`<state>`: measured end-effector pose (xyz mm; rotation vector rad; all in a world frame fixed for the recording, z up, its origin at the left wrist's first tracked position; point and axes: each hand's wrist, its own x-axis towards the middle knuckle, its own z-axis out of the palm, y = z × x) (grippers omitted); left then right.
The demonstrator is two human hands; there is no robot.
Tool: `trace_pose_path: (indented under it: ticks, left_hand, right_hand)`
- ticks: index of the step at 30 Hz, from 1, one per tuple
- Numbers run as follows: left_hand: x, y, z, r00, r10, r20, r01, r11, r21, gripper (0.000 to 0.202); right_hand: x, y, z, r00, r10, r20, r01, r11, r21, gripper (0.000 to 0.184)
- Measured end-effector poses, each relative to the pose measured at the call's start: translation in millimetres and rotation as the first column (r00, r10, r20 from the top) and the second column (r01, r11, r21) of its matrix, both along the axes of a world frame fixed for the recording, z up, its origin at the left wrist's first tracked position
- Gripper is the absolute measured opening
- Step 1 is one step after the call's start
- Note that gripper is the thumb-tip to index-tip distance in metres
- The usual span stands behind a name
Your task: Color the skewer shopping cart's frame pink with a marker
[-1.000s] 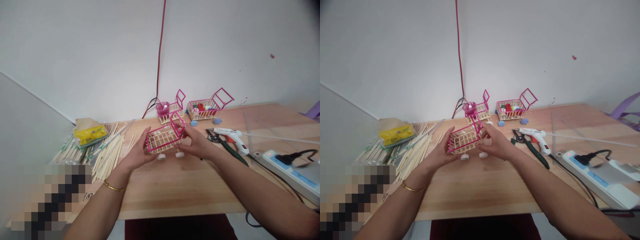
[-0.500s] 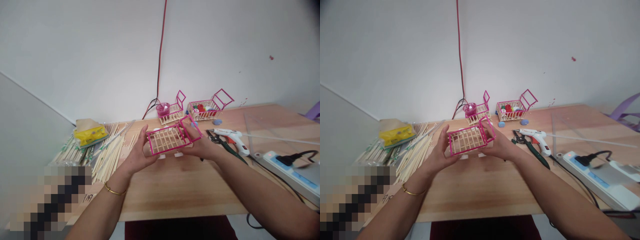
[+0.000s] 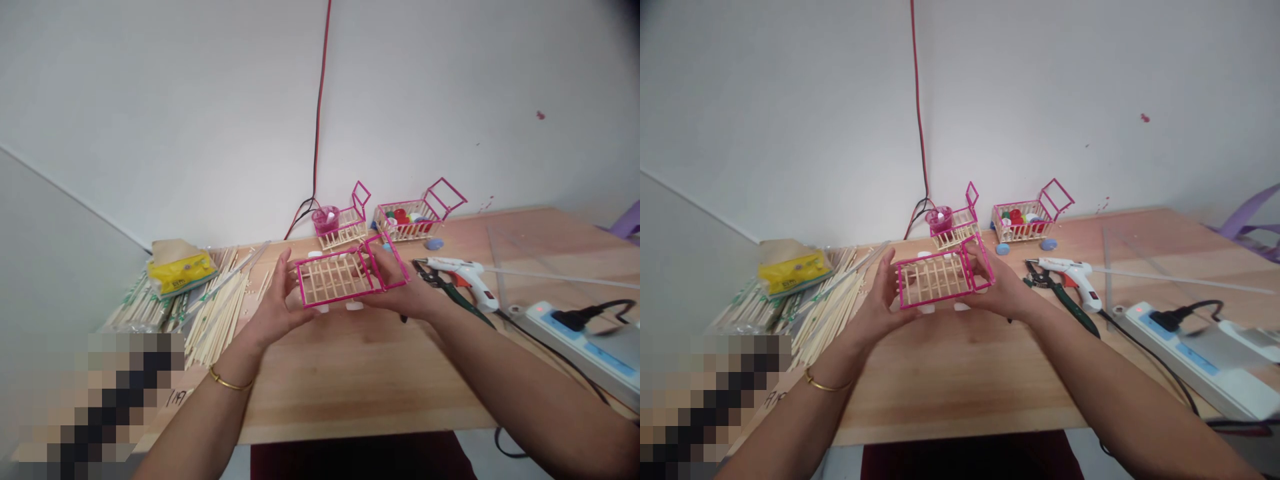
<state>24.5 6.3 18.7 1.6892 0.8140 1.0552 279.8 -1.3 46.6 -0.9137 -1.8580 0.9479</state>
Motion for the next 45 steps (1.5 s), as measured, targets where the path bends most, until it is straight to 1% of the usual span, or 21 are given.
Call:
trace_pose_path:
  ticks: [2, 3, 4, 7, 8, 13, 15, 17, 19, 21, 22, 26, 29, 36, 41, 43, 45]
  left_hand:
    - [-0.2, 2.9, -1.5, 0.999, -0.005, 0.054, 0.008, 0.999, -0.054, 0.121]
    - [-0.7, 4.2, -1.9, 0.998, -0.013, 0.066, 0.019, 0.996, -0.087, 0.117]
    - [-1.2, 5.1, -1.8, 0.997, -0.024, 0.068, 0.032, 0.992, -0.118, 0.109]
    - [-1.9, 5.1, 0.6, 0.997, -0.046, 0.064, 0.058, 0.98, -0.188, 0.075]
    - [-1.9, 4.5, 1.8, 0.996, -0.048, 0.072, 0.062, 0.977, -0.202, 0.068]
    - [-2.4, 2.5, 4.2, 0.982, -0.08, 0.171, 0.119, 0.964, -0.236, 0.057]
    - [-3.8, 2.7, 2.8, 0.98, -0.059, 0.192, 0.104, 0.966, -0.236, 0.047]
    - [-5.1, 3.0, 1.4, 0.98, -0.01, 0.197, 0.058, 0.969, -0.239, 0.037]
    - [-5.4, 3.0, 0.4, 0.982, 0.032, 0.186, 0.013, 0.971, -0.239, 0.031]
    - [-4.7, 2.7, -0.1, 0.984, 0.06, 0.167, -0.022, 0.975, -0.222, 0.028]
    - [-4.1, 2.5, -0.2, 0.985, 0.068, 0.161, -0.034, 0.978, -0.208, 0.026]
    - [-2.1, 1.0, -0.9, 0.988, 0.086, 0.13, -0.066, 0.987, -0.15, 0.02]
    - [-2.0, -0.2, -1.2, 0.99, 0.095, 0.105, -0.084, 0.991, -0.106, 0.016]
    - [-3.4, -3.4, 1.6, 0.992, 0.114, 0.05, -0.114, 0.993, 0.003, 0.017]
    - [-2.2, -6.1, 8.1, 0.989, 0.15, -0.002, -0.149, 0.983, 0.104, 0.011]
    - [-0.6, -6.7, 8.5, 0.984, 0.177, -0.001, -0.176, 0.978, 0.109, 0.012]
    - [1.2, -6.9, 7.0, 0.981, 0.191, 0.016, -0.192, 0.979, 0.073, 0.014]
  right_hand:
    - [-0.4, 0.2, 0.1, 0.999, 0.011, -0.053, -0.013, 0.999, -0.034, 0.057]
    - [-0.6, 0.3, -0.1, 0.997, 0.007, -0.076, -0.011, 0.999, -0.049, 0.058]
    - [-0.6, 0.3, -0.5, 0.996, -0.001, -0.095, -0.005, 0.998, -0.061, 0.06]
    - [0.0, 0.2, -2.7, 0.994, -0.016, -0.112, 0.006, 0.996, -0.085, 0.068]
    - [0.5, 0.2, -3.6, 0.994, -0.017, -0.109, 0.008, 0.996, -0.088, 0.07]
    - [3.5, 0.6, -8.5, 0.994, -0.07, -0.081, 0.066, 0.996, -0.057, 0.075]
    - [4.8, 1.0, -10.2, 0.993, -0.073, -0.093, 0.067, 0.996, -0.063, 0.08]
    - [5.6, 1.5, -11.4, 0.992, -0.074, -0.105, 0.067, 0.996, -0.065, 0.085]
    - [5.8, 1.9, -12.4, 0.991, -0.095, -0.089, 0.092, 0.995, -0.043, 0.084]
    - [5.1, 2.3, -13.6, 0.993, -0.101, -0.067, 0.1, 0.995, -0.019, 0.081]
    - [4.5, 2.5, -14.4, 0.995, -0.082, -0.061, 0.081, 0.996, -0.022, 0.08]
    - [1.1, 2.0, -17.8, 0.992, 0.022, -0.12, -0.035, 0.994, -0.108, 0.077]
    - [-0.5, 0.2, -17.9, 0.985, 0.048, -0.163, -0.071, 0.988, -0.137, 0.076]
    - [-1.3, -3.7, -13.0, 0.991, 0.022, -0.133, -0.039, 0.991, -0.128, 0.078]
    - [-3.4, -3.1, -16.7, 0.984, 0.011, -0.178, -0.038, 0.989, -0.146, 0.077]
    - [-4.2, -2.3, -19.8, 0.982, -0.011, -0.188, -0.019, 0.988, -0.156, 0.076]
    - [-4.7, -1.4, -22.8, 0.979, -0.016, -0.203, -0.016, 0.987, -0.158, 0.078]
